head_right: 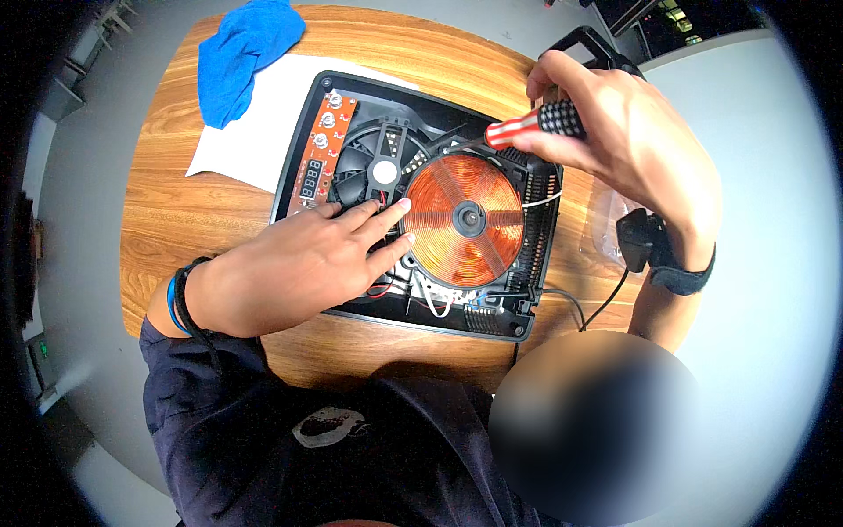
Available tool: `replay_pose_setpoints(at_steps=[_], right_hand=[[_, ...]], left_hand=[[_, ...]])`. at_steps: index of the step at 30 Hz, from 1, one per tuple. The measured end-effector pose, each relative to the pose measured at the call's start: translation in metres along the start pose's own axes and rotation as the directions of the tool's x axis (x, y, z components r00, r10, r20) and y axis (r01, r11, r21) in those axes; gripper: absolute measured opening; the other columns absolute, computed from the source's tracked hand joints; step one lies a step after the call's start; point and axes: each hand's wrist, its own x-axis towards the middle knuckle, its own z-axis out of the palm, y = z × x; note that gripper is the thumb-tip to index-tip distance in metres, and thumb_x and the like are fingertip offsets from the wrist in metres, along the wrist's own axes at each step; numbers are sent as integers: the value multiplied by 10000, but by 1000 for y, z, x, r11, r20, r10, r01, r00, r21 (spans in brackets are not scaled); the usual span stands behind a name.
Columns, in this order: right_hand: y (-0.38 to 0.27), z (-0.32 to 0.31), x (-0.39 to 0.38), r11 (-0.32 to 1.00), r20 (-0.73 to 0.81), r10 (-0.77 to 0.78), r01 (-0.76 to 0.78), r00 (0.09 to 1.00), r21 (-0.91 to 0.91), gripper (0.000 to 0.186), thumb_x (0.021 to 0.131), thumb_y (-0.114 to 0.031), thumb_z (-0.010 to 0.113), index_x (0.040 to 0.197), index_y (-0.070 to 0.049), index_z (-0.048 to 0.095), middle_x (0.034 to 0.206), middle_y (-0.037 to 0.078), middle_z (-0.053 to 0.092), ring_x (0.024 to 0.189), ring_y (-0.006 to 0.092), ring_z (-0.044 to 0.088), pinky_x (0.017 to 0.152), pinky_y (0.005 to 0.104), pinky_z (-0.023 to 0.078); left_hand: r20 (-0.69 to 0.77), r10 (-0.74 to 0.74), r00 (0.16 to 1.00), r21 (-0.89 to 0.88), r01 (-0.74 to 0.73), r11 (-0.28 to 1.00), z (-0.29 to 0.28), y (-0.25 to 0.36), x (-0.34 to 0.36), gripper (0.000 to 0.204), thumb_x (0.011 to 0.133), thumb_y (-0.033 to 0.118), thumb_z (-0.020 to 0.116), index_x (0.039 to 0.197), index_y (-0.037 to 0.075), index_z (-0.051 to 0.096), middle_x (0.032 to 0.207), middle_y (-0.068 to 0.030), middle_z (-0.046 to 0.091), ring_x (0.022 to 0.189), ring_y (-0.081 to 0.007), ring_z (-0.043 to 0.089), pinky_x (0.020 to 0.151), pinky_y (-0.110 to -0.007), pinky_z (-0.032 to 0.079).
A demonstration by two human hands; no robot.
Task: The person uses a screwdriver to tighten screws on the internal components of an open appliance, including a copper coil and circuit board. They adjust wires and reposition the copper coil within the housing.
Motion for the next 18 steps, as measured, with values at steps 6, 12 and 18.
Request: replay_pose_setpoints(at_steps=[6, 12, 18], right_hand=[[-8, 9, 12, 987, 43, 137, -140, 990, 75, 437, 1015, -362, 910, 1239, -44, 711, 1079, 163, 800, 989, 400, 806, 870, 513, 635], [5, 3, -4, 958, -77, -211, 222, 974, 182, 438, 870, -120, 978, 1163, -44, 662, 1243, 88, 652, 1146, 357, 741, 895, 478, 631], [6, 11, -2, 983, -177, -148, 165, 973, 85, 380, 974, -329, 932, 1185, -83, 734, 1023, 115, 762, 895, 374, 776, 788, 448, 627]], left_hand=[[42, -37, 998, -37, 39, 999, -3, 1, -4, 670, 1055, 79, 653, 1678, -137, 536, 1788, -412, 461, 1584, -494, 600, 1210, -506, 577], [12, 13, 1000, -47, -13, 999, -1, -3, 1, 653, 1060, 92, 653, 1668, -126, 553, 1792, -399, 463, 1565, -478, 614, 1214, -504, 575], [1, -40, 999, -60, 40, 997, 4, 1, -3, 630, 1079, 119, 654, 1664, -102, 569, 1796, -390, 463, 1562, -472, 619, 1224, -518, 570]])
